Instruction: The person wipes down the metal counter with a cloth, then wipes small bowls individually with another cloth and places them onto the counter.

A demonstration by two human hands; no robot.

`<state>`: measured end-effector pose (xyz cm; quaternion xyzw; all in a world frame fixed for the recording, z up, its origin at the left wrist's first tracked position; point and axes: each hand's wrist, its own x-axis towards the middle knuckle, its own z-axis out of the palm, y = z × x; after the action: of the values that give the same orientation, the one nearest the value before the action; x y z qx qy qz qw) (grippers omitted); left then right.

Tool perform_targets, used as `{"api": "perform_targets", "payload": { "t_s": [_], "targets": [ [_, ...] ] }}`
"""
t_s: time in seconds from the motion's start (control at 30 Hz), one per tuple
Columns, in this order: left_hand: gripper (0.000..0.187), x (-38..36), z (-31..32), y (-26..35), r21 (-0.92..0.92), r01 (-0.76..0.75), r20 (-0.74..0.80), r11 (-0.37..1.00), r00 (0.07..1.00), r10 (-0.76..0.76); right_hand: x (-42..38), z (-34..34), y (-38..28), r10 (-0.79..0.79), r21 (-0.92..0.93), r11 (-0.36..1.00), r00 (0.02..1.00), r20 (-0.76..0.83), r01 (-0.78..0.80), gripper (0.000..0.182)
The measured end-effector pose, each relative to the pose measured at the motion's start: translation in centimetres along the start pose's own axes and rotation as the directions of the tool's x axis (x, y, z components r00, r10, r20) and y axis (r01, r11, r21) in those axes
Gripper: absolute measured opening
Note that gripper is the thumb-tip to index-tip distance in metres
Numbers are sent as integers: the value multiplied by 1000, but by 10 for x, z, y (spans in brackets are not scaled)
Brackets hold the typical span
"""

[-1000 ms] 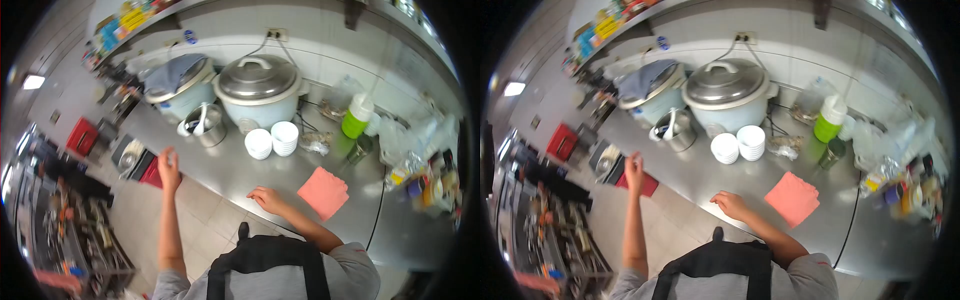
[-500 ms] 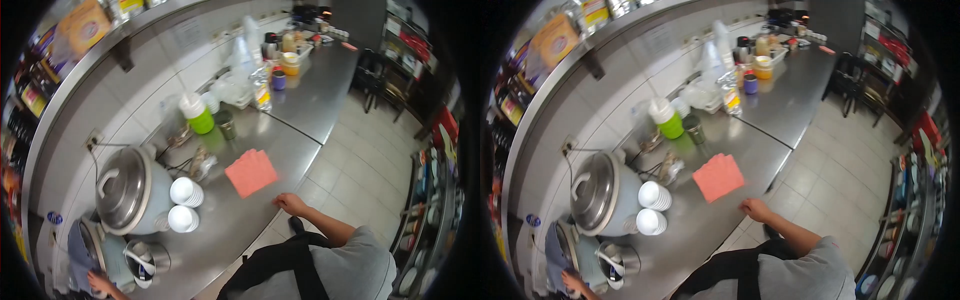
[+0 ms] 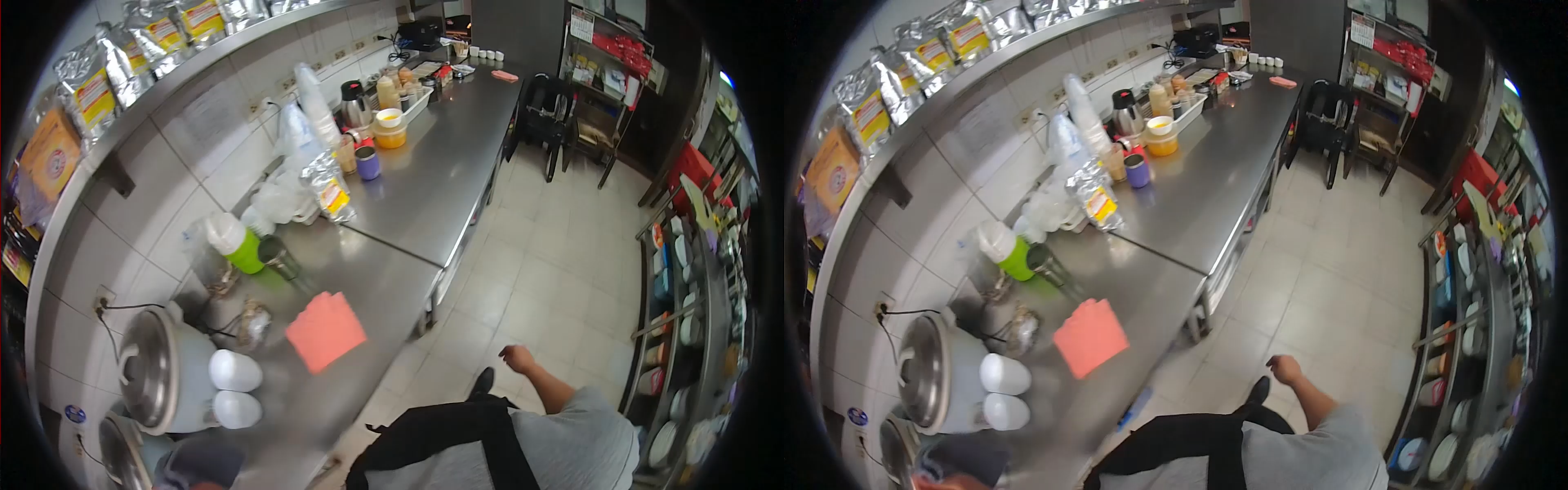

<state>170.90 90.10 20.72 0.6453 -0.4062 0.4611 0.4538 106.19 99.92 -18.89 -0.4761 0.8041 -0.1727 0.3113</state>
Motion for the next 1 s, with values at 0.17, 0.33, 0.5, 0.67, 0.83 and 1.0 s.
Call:
{"api": "perform_targets", "payload": {
  "t_s": [0.17, 0.33, 0.5, 0.67, 0.83, 1.0],
  "targets": [
    [33, -119, -7, 272, -539, 502, 625, 676, 777, -78, 19, -61, 78, -23, 67, 998, 999, 38, 21, 18],
    [22, -203, -15, 480, -355, 872, 933, 337, 308, 186, 52, -199, -29, -217, 784, 612, 975, 41, 103, 50],
    [21, -270, -32, 627, -310, 890, 840, 334, 92, 535, 78, -321, -76, -495, 548, 569, 788, -366, 612, 64],
    [21, -310, -38, 769, -280, 939, 570, 201, -6, 822, 138, -372, -5, -363, 546, 638, 837, -409, 543, 52],
    [18, -363, -12, 898, -128, 948, 373, 292, -227, 900, 195, -449, 92, -173, 408, 785, 798, -578, 466, 31],
    [19, -370, 0, 1058, -175, 964, 170, 199, -170, 971, 245, -557, 150, 110, 525, 746, 702, -704, 410, 12]
  ]
}}
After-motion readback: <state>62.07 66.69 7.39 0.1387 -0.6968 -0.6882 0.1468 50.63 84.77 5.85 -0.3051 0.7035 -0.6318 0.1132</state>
